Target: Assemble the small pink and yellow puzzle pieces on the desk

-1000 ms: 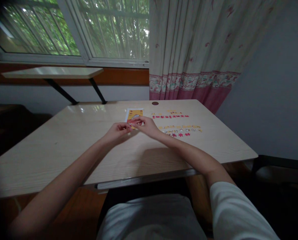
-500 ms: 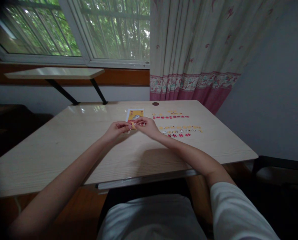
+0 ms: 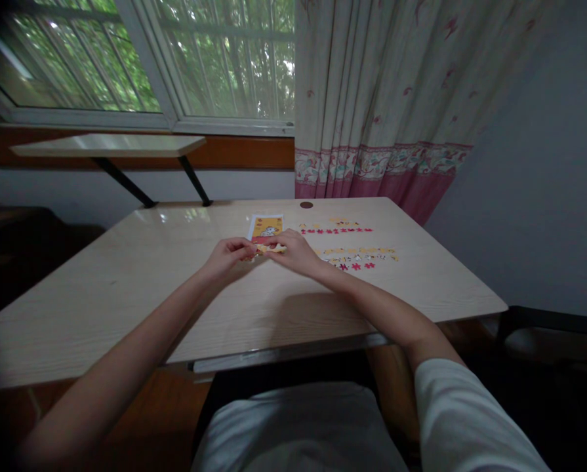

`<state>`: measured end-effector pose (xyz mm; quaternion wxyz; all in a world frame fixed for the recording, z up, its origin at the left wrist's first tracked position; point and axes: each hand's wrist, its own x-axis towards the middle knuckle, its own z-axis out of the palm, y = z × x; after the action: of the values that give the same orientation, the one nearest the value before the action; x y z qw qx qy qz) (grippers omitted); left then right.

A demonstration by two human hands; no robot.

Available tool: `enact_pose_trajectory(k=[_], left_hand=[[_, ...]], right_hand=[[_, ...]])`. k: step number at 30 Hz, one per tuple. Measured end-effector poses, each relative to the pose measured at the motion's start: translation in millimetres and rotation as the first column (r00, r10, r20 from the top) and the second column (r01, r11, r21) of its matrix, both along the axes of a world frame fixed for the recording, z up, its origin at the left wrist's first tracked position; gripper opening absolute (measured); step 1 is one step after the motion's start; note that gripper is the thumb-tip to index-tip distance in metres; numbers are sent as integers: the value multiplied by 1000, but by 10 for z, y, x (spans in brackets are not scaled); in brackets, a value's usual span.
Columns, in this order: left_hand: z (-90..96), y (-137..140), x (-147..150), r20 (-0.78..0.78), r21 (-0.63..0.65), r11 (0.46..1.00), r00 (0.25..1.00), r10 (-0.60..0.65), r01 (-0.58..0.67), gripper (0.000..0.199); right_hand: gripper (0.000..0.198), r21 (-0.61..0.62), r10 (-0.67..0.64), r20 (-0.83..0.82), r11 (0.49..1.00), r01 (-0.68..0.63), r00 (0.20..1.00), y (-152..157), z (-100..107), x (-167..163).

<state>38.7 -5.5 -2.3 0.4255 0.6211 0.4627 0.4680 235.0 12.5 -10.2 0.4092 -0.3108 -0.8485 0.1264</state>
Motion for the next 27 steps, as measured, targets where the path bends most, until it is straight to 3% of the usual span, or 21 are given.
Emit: enact_pose_trajectory(k=[4, 7, 13, 21, 27], left_hand=[[13, -14, 8, 52, -36, 999, 999, -8, 10, 34], [12, 4, -14, 82, -46, 999, 996, 16, -12, 34], [12, 67, -121, 116, -39, 996, 990, 86, -82, 41], [21, -11, -31, 63, -67, 995, 995, -73, 77, 38], [-5, -20, -4, 61, -57, 994, 994, -86, 90, 28]], right_hand=[[19, 169, -11, 89, 986, -4, 996, -4, -5, 37], [22, 224, -41, 99, 974, 18, 994, 25, -15, 76], [25, 244, -91, 50, 967, 77, 995, 64, -7, 124], [24, 215, -101, 68, 973, 84, 993, 10, -29, 46], [26, 213, -99, 108, 974, 74, 989, -31, -48, -9]])
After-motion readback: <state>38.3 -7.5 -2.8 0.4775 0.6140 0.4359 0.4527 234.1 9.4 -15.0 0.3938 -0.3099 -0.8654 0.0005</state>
